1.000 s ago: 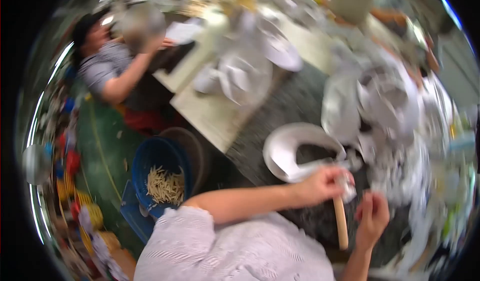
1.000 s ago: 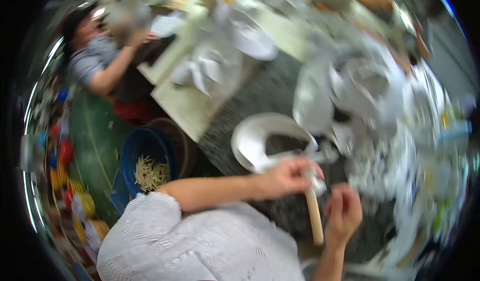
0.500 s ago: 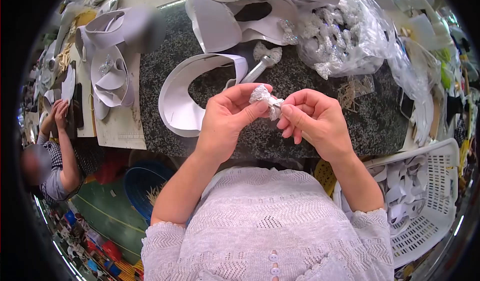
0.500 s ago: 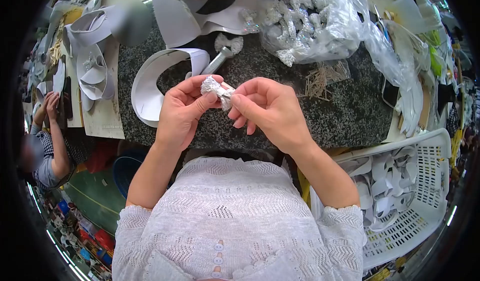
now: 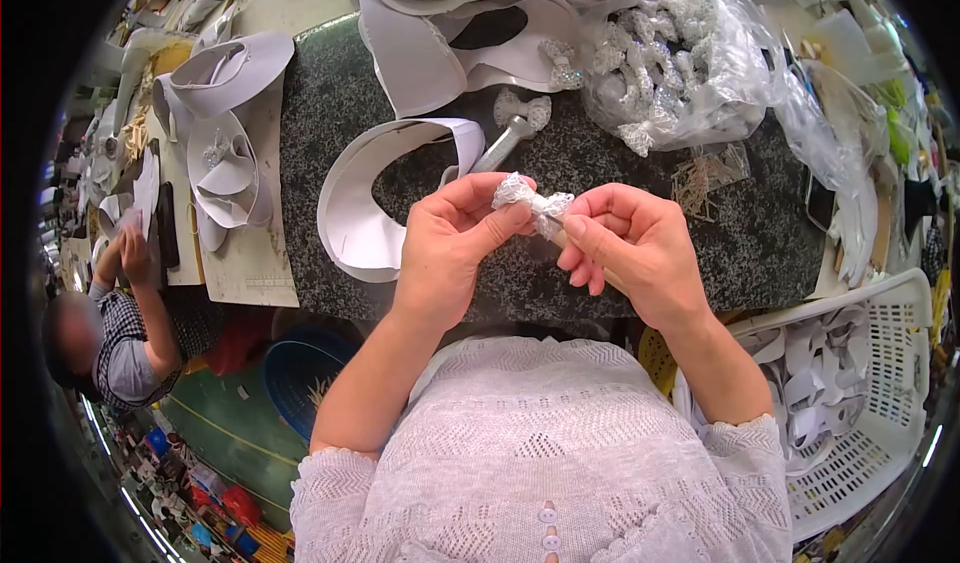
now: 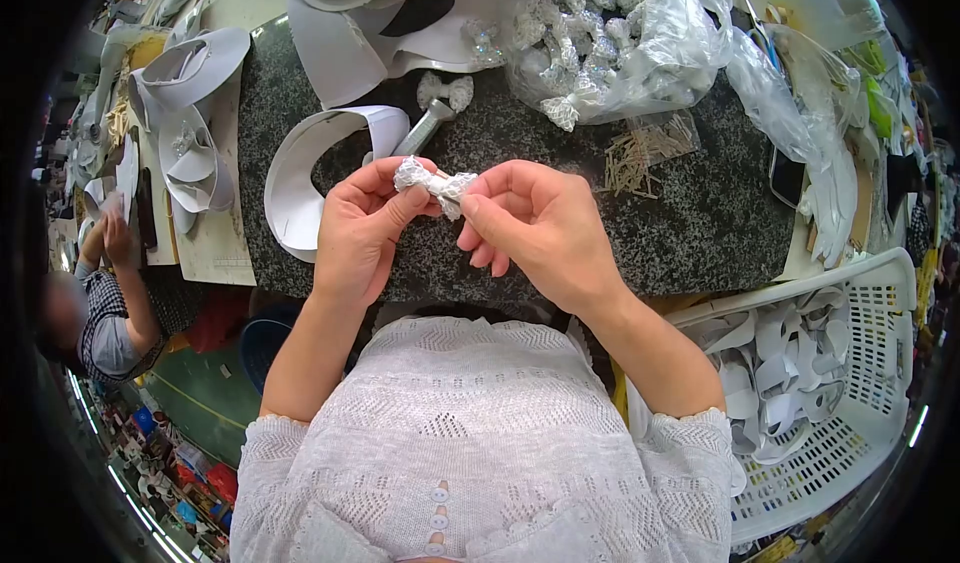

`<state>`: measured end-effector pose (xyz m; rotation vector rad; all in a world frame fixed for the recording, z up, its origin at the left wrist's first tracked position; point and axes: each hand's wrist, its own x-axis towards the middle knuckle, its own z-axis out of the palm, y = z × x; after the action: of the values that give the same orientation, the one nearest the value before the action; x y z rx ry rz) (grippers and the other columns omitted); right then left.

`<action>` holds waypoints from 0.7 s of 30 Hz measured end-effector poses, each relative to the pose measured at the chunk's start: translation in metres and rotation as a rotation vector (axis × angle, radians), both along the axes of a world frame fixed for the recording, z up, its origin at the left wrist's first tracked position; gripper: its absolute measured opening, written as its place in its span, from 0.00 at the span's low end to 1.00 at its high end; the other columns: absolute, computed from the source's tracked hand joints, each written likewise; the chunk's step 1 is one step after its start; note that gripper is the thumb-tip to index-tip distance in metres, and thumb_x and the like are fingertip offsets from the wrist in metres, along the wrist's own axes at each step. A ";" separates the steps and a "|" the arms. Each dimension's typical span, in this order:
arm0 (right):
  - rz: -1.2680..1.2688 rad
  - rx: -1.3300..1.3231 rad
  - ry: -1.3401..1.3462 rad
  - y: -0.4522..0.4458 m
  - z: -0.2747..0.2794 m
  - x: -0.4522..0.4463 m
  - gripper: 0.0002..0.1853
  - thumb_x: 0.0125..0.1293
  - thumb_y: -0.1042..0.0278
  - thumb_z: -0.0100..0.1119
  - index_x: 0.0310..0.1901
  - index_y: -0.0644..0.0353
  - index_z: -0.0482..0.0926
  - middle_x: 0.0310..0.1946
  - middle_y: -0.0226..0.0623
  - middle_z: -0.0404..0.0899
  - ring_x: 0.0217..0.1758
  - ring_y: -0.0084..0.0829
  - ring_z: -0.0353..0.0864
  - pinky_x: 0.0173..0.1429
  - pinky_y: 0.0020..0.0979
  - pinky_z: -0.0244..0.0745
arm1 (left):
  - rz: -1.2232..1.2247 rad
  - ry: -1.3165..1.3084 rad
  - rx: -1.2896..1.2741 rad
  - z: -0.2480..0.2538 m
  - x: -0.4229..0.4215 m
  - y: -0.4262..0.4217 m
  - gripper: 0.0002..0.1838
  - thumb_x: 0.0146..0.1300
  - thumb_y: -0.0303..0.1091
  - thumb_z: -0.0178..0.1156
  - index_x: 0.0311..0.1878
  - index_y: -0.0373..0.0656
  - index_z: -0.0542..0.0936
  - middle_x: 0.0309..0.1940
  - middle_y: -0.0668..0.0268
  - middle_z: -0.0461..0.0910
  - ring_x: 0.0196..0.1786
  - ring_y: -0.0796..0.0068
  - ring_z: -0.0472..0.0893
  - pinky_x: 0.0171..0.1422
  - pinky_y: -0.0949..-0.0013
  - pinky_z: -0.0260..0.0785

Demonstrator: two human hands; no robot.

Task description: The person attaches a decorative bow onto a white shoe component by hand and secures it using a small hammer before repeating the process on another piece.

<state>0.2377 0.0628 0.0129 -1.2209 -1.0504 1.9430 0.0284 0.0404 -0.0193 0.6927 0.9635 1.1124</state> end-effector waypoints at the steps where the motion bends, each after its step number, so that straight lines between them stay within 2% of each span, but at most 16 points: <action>1: -0.002 0.009 -0.011 -0.001 0.003 0.001 0.11 0.75 0.68 0.63 0.47 0.70 0.81 0.31 0.38 0.87 0.29 0.22 0.85 0.30 0.21 0.78 | -0.001 -0.003 0.002 0.000 -0.001 0.001 0.14 0.70 0.25 0.67 0.57 0.31 0.82 0.51 0.57 0.86 0.51 0.71 0.85 0.57 0.67 0.80; 6: -0.013 0.015 -0.040 0.001 0.006 0.000 0.11 0.74 0.68 0.63 0.47 0.69 0.81 0.30 0.37 0.86 0.28 0.21 0.85 0.30 0.21 0.77 | -0.023 -0.021 -0.016 0.001 0.000 0.001 0.14 0.70 0.25 0.67 0.56 0.31 0.82 0.51 0.57 0.86 0.50 0.72 0.85 0.57 0.68 0.80; 8: 0.007 0.022 -0.076 0.001 0.005 0.000 0.11 0.74 0.68 0.63 0.46 0.69 0.81 0.30 0.36 0.86 0.28 0.20 0.84 0.30 0.21 0.77 | 0.000 -0.036 -0.002 0.001 0.002 0.000 0.14 0.68 0.27 0.70 0.55 0.33 0.84 0.44 0.62 0.88 0.46 0.76 0.86 0.55 0.70 0.80; 12: 0.024 0.029 -0.084 0.000 0.005 0.000 0.10 0.74 0.68 0.63 0.47 0.69 0.81 0.30 0.36 0.86 0.28 0.20 0.84 0.30 0.20 0.77 | 0.005 -0.058 -0.002 -0.002 0.004 -0.001 0.14 0.68 0.27 0.70 0.54 0.34 0.85 0.44 0.62 0.88 0.46 0.76 0.86 0.54 0.70 0.79; 17: -0.026 -0.022 0.061 -0.006 0.004 -0.006 0.10 0.75 0.68 0.63 0.47 0.68 0.81 0.30 0.36 0.86 0.28 0.20 0.84 0.30 0.20 0.77 | 0.002 -0.090 0.054 -0.002 0.001 -0.002 0.12 0.68 0.27 0.70 0.52 0.34 0.84 0.44 0.63 0.88 0.46 0.76 0.86 0.55 0.69 0.79; 21: -0.003 0.013 0.000 -0.004 0.010 -0.003 0.11 0.75 0.68 0.63 0.47 0.69 0.81 0.30 0.36 0.86 0.28 0.20 0.83 0.30 0.20 0.77 | 0.004 -0.055 0.077 0.003 0.003 0.000 0.13 0.68 0.27 0.71 0.52 0.34 0.84 0.43 0.63 0.88 0.46 0.76 0.86 0.55 0.69 0.79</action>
<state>0.2350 0.0592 0.0227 -1.2141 -1.0594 1.9308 0.0318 0.0408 -0.0168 0.7193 0.8796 1.1713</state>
